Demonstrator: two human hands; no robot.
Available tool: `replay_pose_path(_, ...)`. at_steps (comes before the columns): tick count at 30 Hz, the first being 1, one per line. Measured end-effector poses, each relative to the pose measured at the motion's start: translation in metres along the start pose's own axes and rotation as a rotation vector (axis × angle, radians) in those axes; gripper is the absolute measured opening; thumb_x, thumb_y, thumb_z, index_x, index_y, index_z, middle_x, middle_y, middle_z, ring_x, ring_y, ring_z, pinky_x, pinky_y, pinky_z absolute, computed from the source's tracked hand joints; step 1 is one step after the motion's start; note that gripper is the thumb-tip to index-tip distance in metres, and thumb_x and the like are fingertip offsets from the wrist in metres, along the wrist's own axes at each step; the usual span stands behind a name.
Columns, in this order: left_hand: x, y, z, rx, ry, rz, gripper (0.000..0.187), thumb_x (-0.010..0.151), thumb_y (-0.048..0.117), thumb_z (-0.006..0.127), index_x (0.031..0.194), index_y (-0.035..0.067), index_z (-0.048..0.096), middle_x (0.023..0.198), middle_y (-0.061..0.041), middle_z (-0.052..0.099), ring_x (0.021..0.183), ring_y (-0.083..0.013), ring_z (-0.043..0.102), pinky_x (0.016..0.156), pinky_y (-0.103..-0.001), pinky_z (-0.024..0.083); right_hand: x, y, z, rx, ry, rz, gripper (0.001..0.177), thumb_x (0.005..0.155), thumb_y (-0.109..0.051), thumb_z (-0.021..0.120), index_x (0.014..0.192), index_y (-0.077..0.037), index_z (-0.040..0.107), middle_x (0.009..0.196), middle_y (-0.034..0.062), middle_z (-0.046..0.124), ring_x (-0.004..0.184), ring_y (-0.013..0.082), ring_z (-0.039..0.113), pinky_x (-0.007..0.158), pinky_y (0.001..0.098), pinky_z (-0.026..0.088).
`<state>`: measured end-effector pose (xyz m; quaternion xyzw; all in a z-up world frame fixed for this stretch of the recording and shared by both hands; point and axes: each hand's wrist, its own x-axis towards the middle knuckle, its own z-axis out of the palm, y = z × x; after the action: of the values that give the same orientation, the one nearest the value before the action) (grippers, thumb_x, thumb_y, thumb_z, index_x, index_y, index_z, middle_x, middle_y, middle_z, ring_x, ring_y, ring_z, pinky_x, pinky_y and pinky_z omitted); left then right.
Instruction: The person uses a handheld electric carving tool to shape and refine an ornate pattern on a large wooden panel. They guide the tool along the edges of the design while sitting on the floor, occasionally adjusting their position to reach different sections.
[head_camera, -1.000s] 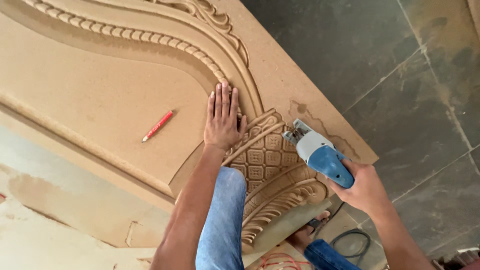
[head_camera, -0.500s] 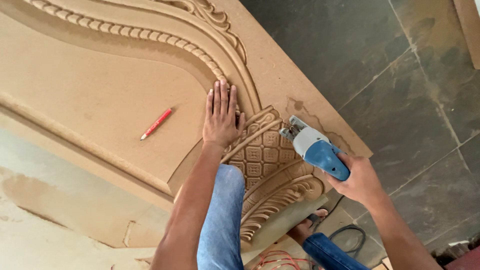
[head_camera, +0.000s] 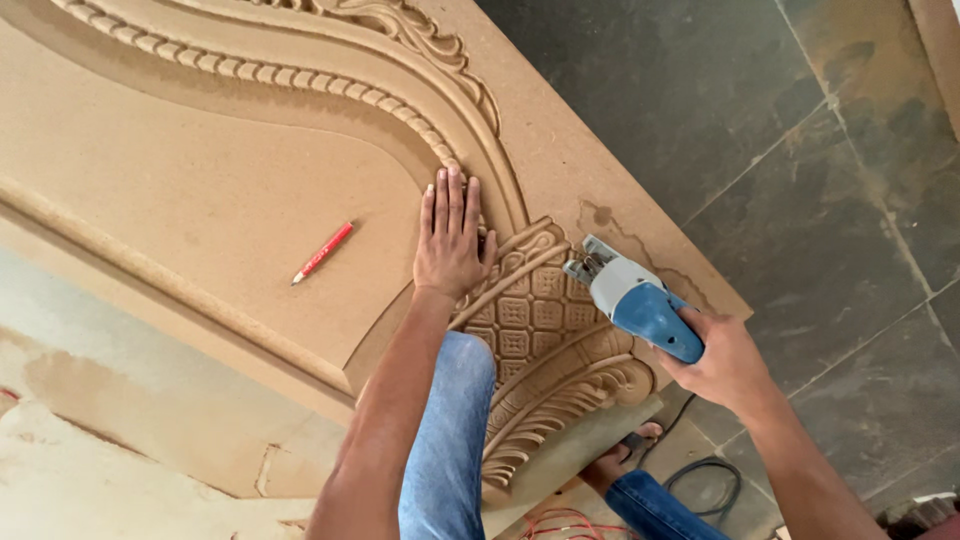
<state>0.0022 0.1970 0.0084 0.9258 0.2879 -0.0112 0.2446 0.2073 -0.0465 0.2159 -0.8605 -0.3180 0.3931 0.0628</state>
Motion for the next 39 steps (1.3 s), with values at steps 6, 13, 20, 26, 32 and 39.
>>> replay_pose_path(6, 0.001, 0.001, -0.001, 0.034, -0.017, -0.007, 0.084, 0.098, 0.043, 0.049, 0.163, -0.002, 0.022, 0.17, -0.028, 0.014, 0.159, -0.0383, 0.012, 0.13, -0.051, 0.009, 0.002, 0.0, 0.0, -0.008, 0.001, 0.01, 0.032, 0.069, -0.021, 0.081, 0.095, -0.003, 0.075, 0.076, 0.0202, 0.073, 0.064, 0.035, 0.073, 0.06, 0.0411, 0.056)
replay_pose_path(13, 0.0, 0.001, -0.001, 0.017, -0.016, -0.006, 0.084, 0.098, 0.043, 0.049, 0.163, -0.002, 0.022, 0.169, -0.029, 0.015, 0.159, -0.0386, 0.012, 0.13, -0.051, 0.009, 0.004, -0.004, -0.003, -0.064, -0.032, 0.05, 0.027, 0.071, -0.024, 0.081, 0.087, -0.003, 0.074, 0.071, 0.0206, 0.072, 0.062, 0.036, 0.073, 0.06, 0.0422, 0.055)
replay_pose_path(20, 0.001, 0.002, -0.002, 0.022, -0.01, -0.011, 0.084, 0.099, 0.044, 0.049, 0.164, -0.002, 0.021, 0.17, -0.027, 0.014, 0.16, -0.0378, 0.012, 0.13, -0.051, 0.01, 0.004, -0.01, -0.006, -0.035, -0.022, 0.009, 0.028, 0.071, -0.021, 0.08, 0.093, -0.004, 0.075, 0.074, 0.0209, 0.073, 0.067, 0.0367, 0.073, 0.062, 0.042, 0.055)
replay_pose_path(26, 0.0, 0.0, -0.003, 0.006, -0.018, -0.009, 0.087, 0.098, 0.046, 0.052, 0.164, -0.002, 0.02, 0.17, -0.027, 0.014, 0.159, -0.0385, 0.012, 0.13, -0.051, 0.01, 0.003, -0.006, -0.005, 0.007, -0.046, 0.089, 0.034, 0.072, -0.021, 0.08, 0.1, -0.003, 0.072, 0.075, 0.0207, 0.072, 0.065, 0.0362, 0.072, 0.061, 0.0427, 0.054)
replay_pose_path(32, -0.002, 0.001, -0.002, 0.013, 0.007, 0.004, 0.087, 0.098, 0.046, 0.054, 0.163, -0.002, 0.021, 0.17, -0.027, 0.014, 0.159, -0.0388, 0.012, 0.13, -0.051, 0.01, -0.004, -0.003, -0.004, 0.03, -0.047, 0.112, 0.027, 0.075, -0.019, 0.079, 0.095, -0.002, 0.073, 0.07, 0.0189, 0.072, 0.057, 0.0315, 0.071, 0.06, 0.0397, 0.054)
replay_pose_path(39, 0.0, 0.001, -0.003, 0.013, 0.006, 0.01, 0.087, 0.099, 0.046, 0.053, 0.163, -0.002, 0.02, 0.169, -0.028, 0.015, 0.159, -0.0397, 0.012, 0.13, -0.052, 0.01, -0.004, -0.009, -0.004, 0.059, -0.025, 0.071, 0.028, 0.074, -0.02, 0.079, 0.095, -0.003, 0.073, 0.067, 0.0175, 0.072, 0.054, 0.0285, 0.071, 0.056, 0.0385, 0.054)
